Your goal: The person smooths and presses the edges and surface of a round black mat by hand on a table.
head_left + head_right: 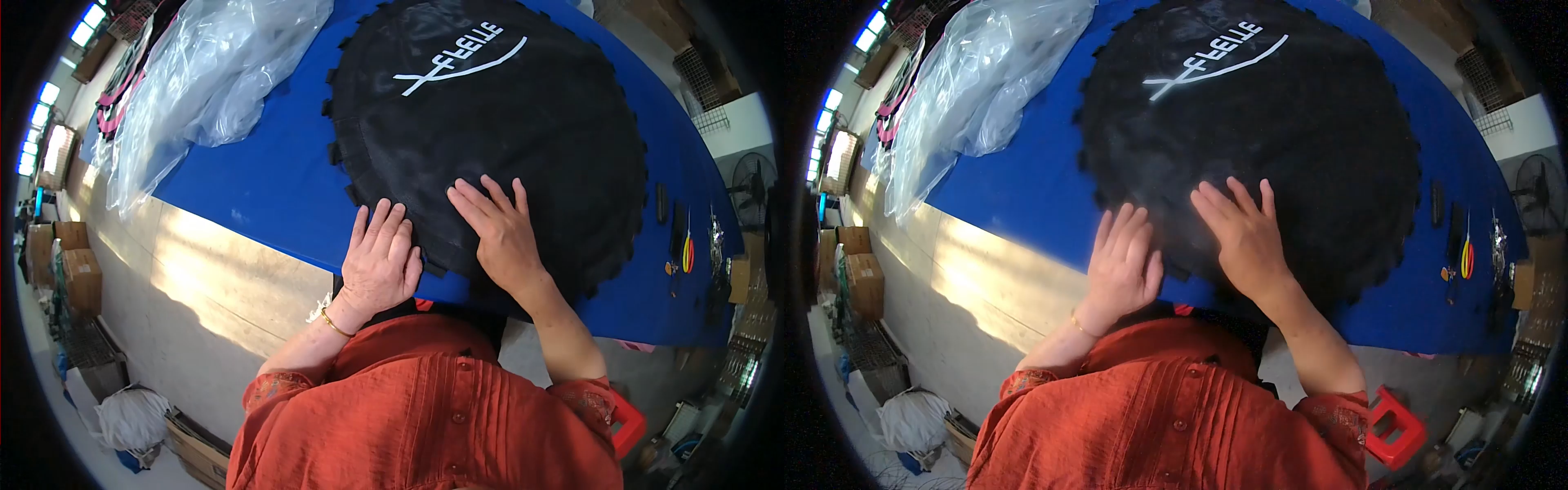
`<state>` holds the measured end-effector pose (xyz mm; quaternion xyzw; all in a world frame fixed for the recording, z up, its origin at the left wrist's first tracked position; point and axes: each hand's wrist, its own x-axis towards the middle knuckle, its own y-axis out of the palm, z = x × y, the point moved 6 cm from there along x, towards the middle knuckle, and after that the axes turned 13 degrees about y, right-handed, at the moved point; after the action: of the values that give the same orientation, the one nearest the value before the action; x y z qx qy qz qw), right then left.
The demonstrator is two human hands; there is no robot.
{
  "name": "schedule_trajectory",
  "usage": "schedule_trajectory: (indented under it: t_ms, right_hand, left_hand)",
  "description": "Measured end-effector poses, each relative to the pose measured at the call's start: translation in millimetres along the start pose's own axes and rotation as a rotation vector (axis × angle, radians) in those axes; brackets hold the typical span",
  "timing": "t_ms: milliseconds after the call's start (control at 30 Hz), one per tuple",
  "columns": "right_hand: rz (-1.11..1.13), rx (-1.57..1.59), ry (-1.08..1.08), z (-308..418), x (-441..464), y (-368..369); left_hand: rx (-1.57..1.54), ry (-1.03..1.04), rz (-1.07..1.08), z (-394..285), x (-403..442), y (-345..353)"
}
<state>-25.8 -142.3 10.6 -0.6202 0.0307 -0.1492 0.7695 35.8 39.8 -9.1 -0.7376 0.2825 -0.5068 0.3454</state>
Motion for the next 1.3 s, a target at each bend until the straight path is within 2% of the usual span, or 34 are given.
schedule_trajectory:
  t_ms: [500, 733, 1067, 1167, 1300]
  right_hand:
    - [-0.034, 0.046, -0.1, 24.2, 62.9, 22.1]
    - [0.018, 0.028, -0.102, 31.0, 29.3, 9.5]
    - [-0.093, -0.174, 0.216, -58.1, 35.9, -10.8]
    - [-0.061, -0.174, 0.225, -52.2, 27.9, -11.2]
    - [-0.065, -0.1, 0.102, -25.9, 12.1, -3.7]
  left_hand:
    - [0.007, 0.003, 0.007, -0.6, -1.0, 1.4]
    - [-0.015, -0.016, 0.015, 0.3, -2.1, 2.7]
    - [-0.012, -0.006, 0.009, -0.1, -0.7, 0.4]
    - [-0.013, -0.011, 0.012, -0.4, -0.2, 0.1]
    - [-0.013, -0.009, 0.011, -0.3, -0.3, 0.6]
